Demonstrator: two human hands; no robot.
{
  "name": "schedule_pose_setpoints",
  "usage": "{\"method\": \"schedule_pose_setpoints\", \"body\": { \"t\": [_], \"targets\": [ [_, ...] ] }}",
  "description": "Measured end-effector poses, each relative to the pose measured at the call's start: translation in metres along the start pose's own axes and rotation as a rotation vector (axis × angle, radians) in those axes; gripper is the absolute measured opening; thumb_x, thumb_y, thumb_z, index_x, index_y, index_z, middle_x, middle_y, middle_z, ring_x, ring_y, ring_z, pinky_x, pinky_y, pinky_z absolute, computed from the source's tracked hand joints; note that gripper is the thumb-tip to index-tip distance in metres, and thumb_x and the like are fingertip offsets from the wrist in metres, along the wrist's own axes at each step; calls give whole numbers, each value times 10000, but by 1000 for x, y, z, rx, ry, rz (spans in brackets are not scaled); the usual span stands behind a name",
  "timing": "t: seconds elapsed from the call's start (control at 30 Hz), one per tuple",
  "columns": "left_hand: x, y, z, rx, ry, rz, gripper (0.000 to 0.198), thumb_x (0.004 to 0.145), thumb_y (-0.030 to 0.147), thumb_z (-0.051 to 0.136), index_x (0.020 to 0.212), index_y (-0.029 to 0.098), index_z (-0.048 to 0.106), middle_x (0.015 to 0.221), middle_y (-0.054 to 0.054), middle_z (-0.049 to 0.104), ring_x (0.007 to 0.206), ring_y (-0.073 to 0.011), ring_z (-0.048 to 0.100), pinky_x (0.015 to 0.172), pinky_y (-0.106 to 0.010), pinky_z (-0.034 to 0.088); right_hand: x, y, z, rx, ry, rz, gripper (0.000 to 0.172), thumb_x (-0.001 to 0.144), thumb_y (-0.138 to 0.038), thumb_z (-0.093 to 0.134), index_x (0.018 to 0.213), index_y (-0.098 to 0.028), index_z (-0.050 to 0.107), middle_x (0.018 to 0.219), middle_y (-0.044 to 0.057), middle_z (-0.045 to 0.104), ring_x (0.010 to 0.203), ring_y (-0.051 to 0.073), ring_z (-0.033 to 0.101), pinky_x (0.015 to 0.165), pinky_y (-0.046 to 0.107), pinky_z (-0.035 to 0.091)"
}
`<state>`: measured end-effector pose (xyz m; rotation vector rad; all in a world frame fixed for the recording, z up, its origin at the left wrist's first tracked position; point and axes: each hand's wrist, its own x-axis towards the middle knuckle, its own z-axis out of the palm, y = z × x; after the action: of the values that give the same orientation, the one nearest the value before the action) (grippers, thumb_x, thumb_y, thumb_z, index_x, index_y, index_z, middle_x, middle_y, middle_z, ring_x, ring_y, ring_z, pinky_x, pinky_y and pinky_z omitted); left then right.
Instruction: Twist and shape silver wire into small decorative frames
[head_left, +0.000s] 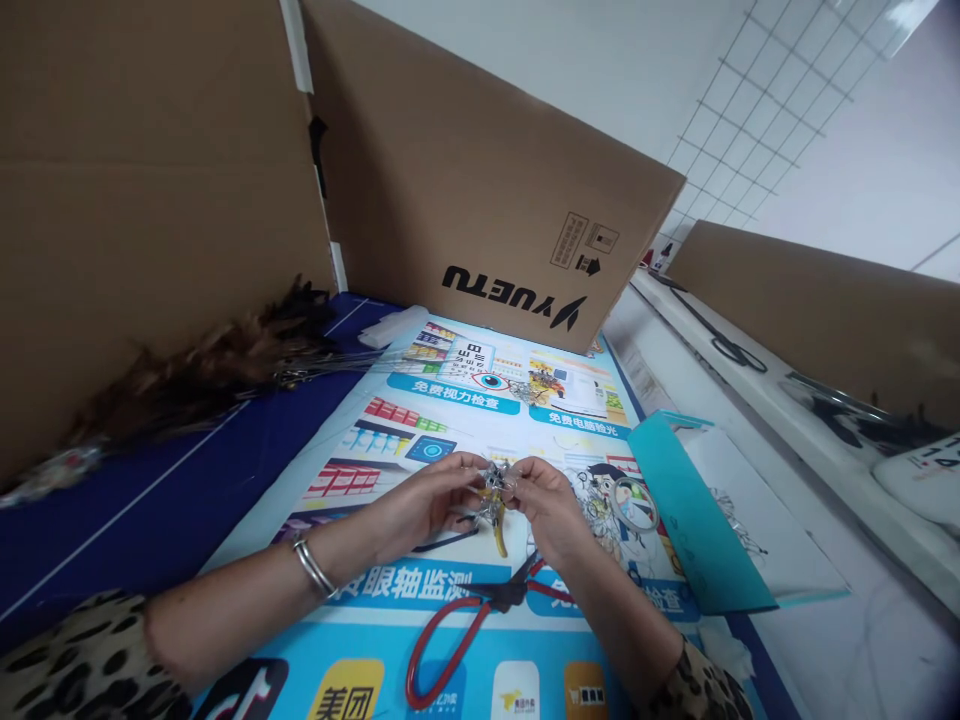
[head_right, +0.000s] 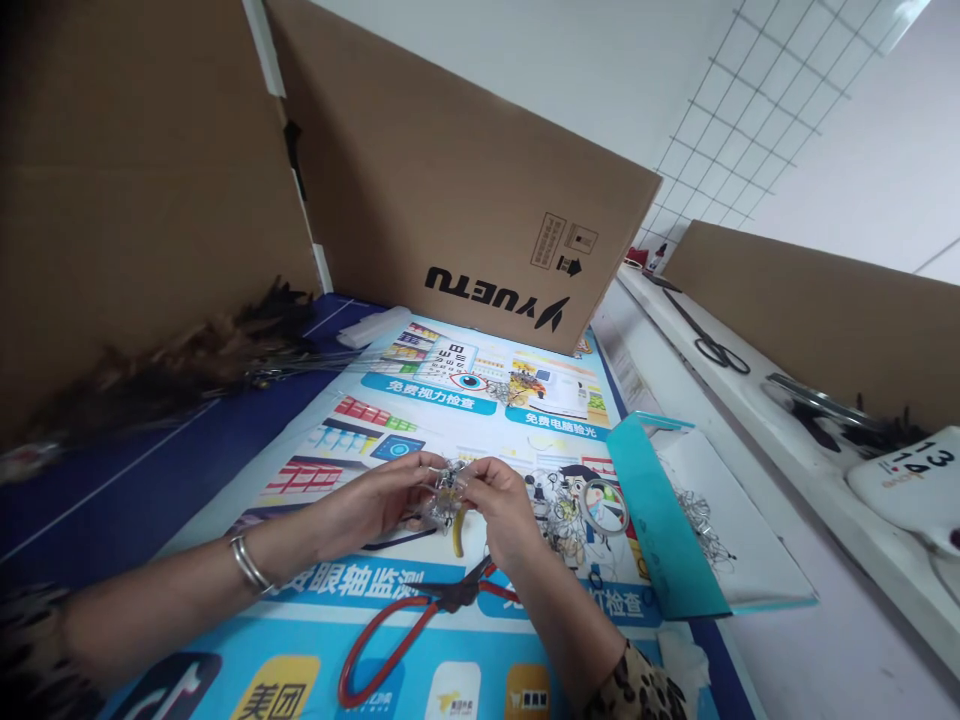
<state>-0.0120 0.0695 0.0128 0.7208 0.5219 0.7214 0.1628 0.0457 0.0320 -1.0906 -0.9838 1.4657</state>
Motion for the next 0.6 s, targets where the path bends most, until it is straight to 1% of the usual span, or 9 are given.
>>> {"method": "schedule_pose_setpoints", "body": {
  "t": [0.17,0.27,0.37,0.5,0.6],
  "targets": [
    [-2,-1,4,-4,37,12,171,764,309,625,829,170,550,704,1,545,601,-96,513,558,-225,407,0,-1,6,-15,-20,-3,110,657,-217,671,688,-164,579,638,-11,563,576,100,486,586,237,390],
    [-5,0,8,6,71,14,187,742,312,652,811,171,550,648,28,514,536,-69,467,533,-203,391,0,-2,10,-25,-8,-7,138,631,-226,692,689,-166,581,614,-19,564,556,96,491,564,228,383],
    [-9,4,11,61,124,75,218,738,353,647,797,167,550,649,30,511,508,-60,437,485,-183,354,-1,-5,13,-40,-6,1,167,634,-259,699,702,-165,578,603,-17,576,558,100,519,561,225,386],
    [-10,16,9,193,189,157,237,750,382,616,741,158,538,588,40,481,466,-61,391,439,-183,297,-4,-14,17,-7,-21,27,191,667,-297,679,719,-163,554,657,13,624,581,122,576,567,238,405],
    [-10,30,6,255,202,176,207,732,344,625,718,158,533,544,48,448,443,-67,377,424,-188,272,-6,-27,20,58,-82,7,191,685,-298,659,685,-163,525,705,37,644,620,145,610,584,253,423]
  ]
}}
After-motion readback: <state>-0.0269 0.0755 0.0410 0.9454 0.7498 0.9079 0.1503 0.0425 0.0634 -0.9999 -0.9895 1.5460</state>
